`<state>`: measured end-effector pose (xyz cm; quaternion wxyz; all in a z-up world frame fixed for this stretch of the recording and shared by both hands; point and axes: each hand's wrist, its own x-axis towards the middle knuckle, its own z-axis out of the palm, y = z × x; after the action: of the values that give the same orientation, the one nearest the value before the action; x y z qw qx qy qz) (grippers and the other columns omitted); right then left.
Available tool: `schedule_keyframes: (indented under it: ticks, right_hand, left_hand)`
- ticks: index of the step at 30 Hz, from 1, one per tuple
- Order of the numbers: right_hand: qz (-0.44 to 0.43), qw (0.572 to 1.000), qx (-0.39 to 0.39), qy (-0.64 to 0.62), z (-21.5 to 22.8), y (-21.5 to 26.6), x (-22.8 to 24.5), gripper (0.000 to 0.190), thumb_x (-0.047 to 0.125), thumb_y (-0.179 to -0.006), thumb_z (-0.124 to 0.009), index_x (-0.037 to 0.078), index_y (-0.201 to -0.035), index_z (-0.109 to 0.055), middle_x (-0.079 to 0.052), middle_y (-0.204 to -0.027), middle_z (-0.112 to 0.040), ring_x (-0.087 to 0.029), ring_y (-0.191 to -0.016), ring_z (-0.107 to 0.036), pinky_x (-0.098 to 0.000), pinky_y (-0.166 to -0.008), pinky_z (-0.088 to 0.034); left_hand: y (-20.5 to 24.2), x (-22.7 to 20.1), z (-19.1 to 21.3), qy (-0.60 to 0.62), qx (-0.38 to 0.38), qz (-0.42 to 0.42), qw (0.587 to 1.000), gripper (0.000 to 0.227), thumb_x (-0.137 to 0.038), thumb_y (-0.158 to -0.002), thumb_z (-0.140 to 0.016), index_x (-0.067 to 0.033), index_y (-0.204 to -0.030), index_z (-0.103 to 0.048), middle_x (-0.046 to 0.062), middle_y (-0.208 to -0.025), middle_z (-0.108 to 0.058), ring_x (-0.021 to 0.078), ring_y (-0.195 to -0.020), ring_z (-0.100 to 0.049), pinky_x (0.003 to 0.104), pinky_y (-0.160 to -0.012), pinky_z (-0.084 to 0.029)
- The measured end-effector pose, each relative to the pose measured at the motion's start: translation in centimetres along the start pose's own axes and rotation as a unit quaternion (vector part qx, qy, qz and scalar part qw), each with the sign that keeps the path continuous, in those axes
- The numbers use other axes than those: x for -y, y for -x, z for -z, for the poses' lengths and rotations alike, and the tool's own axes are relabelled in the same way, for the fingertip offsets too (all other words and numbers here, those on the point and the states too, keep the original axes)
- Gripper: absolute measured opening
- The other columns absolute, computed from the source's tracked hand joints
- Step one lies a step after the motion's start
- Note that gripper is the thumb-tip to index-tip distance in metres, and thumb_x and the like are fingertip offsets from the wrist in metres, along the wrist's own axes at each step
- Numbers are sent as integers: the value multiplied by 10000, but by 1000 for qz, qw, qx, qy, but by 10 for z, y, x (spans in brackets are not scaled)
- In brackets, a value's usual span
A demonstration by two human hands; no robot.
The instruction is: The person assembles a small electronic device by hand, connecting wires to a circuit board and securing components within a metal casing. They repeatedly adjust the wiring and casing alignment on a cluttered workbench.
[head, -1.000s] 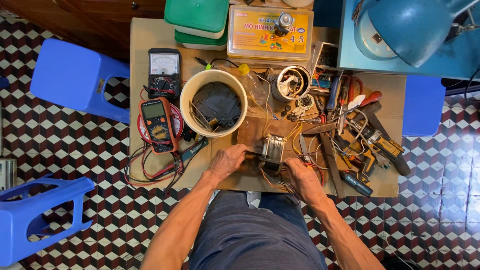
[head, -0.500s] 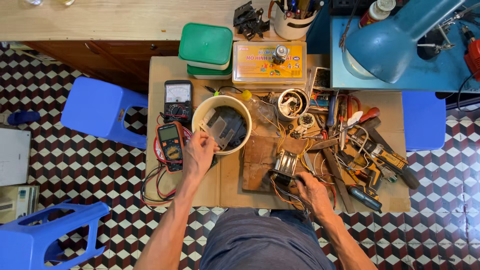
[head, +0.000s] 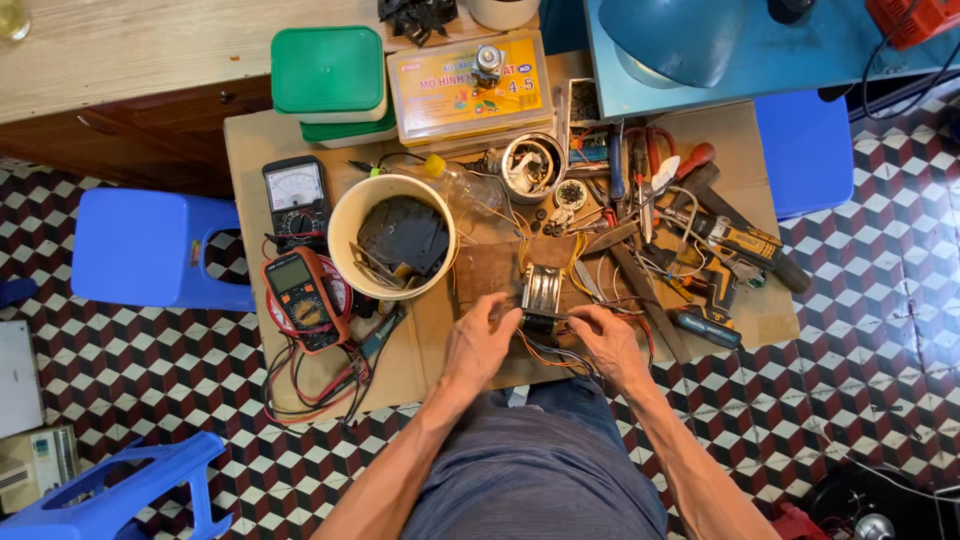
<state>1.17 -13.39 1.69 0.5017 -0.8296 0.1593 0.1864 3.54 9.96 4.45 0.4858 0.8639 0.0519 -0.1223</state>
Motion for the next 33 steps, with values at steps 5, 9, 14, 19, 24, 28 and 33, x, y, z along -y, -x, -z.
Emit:
schedule_keyframes:
  ticks: [5, 9, 14, 19, 24, 28, 33]
  right_hand:
    - [-79, 989, 9, -128, -4, -11, -3, 314, 281, -912, -714, 1, -1052, -744, -79, -942, -762, -145, -872, -711, -283, -800, -556]
    - [-105, 988, 36, -104, 0, -23, -4, 281, 247, -876, -758, -21, -963, -753, -82, -894, -763, -153, -837, -698, -282, -779, -535]
    - [-123, 982, 29, -142, -1, -27, -3, 277, 252, -868, -774, -6, -968, -752, -61, -883, -739, -122, -828, -683, -256, -769, -535]
    - [-103, 988, 18, -118, -3, -29, 1, 284, 268, -874, -754, 9, -992, -749, -42, -858, -731, -114, -794, -676, -259, -742, -549]
    - [-91, 993, -4, -69, -6, -22, 4, 295, 292, -883, -748, 21, -999, -774, -49, -826, -707, -120, -722, -594, -269, -669, -480]
    - [-98, 992, -12, -76, -8, -13, 8, 313, 319, -890, -728, 34, -1014, -761, -26, -810, -706, -97, -718, -601, -259, -653, -476]
    - [-134, 981, 10, -138, -11, 1, 2, 299, 280, -894, -713, 21, -1042, -735, -26, -820, -695, -128, -680, -566, -302, -587, -446]
  left_hand:
    - [-16, 53, -56, 134, 89, 151, 975, 718, -542, -914, -646, 50, -1320, -630, 193, -1181, -736, 253, -1112, -684, 344, -932, -521]
    - [-18, 85, -71, 126, 95, 124, 980, 763, -539, -921, -661, 64, -1381, -581, 197, -1259, -705, 198, -1166, -664, 298, -962, -495]
    - [-12, 87, -74, 163, 95, 124, 974, 780, -527, -941, -645, 79, -1417, -521, 176, -1219, -719, 187, -1101, -664, 293, -928, -503]
    - [-14, 80, -66, 157, 112, 153, 969, 778, -530, -909, -650, 59, -1410, -558, 171, -1190, -745, 189, -1055, -667, 298, -893, -511]
    - [-6, 80, -67, 221, 123, 186, 949, 843, -529, -902, -705, 45, -1472, -466, 201, -1392, -619, 213, -1260, -620, 281, -1018, -482]
    - [-2, 75, -64, 222, 126, 233, 938, 842, -526, -881, -692, 5, -1494, -469, 203, -1436, -596, 229, -1305, -591, 283, -1040, -456]
    - [0, 74, -65, 183, 126, 301, 928, 770, -499, -916, -643, 2, -1496, -578, 305, -1304, -690, 413, -1200, -660, 404, -952, -531]
